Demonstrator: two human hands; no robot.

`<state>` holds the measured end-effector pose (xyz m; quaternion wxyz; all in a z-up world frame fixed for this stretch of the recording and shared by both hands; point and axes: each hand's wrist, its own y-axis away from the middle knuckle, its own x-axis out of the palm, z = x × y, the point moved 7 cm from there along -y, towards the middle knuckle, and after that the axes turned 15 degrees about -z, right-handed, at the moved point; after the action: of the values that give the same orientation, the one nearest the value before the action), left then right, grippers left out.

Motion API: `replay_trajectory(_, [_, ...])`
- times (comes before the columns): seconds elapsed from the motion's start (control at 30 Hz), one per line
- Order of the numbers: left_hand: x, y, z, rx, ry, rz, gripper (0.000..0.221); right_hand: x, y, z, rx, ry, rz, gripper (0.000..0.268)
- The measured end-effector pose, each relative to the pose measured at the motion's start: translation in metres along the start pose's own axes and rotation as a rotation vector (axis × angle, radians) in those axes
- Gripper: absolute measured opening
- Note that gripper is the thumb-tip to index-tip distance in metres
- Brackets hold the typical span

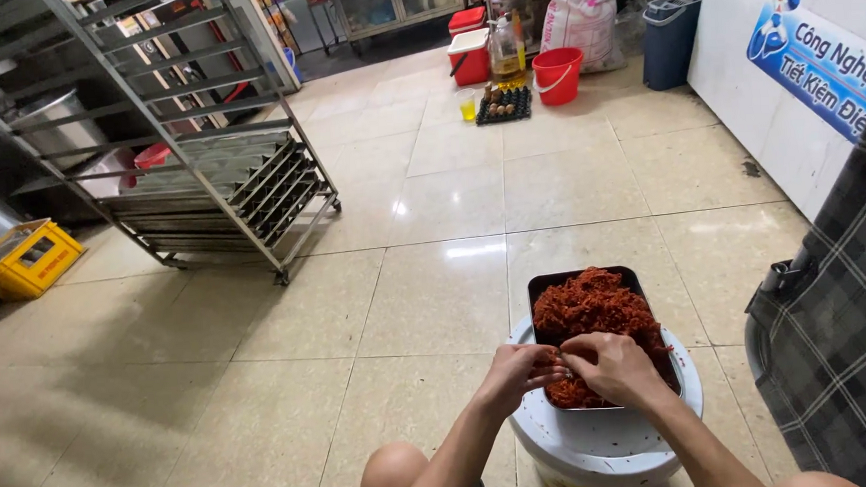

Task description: Manually shredding and fluffing up clumps of meat floss in a metal tray.

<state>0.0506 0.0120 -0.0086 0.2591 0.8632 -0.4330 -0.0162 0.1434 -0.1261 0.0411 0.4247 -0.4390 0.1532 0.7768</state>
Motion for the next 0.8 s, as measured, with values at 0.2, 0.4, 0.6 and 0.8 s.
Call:
replay_trajectory(0.2, [0.011, 0.008, -0.004, -0.005, 0.036, 0.075, 0.022, -0.003, 0.003, 0.012, -0.082, -0.039, -0.005, 0.033])
replay_trajectory(0.4, [0.015, 0.011, -0.011, -0.040, 0.189, 0.030, 0.017, -0.016, 0.000, 0.005, -0.029, -0.140, -0.115, 0.035])
replay_trajectory(0.6, [0.032, 0.028, -0.024, -0.037, 0.307, 0.074, 0.022, -0.023, -0.005, -0.017, 0.189, -0.292, -0.127, 0.041])
replay_trajectory(0.8, [0.026, 0.027, -0.027, 0.087, 0.161, 0.070, 0.031, -0.023, -0.009, -0.017, 0.275, -0.329, -0.091, 0.047])
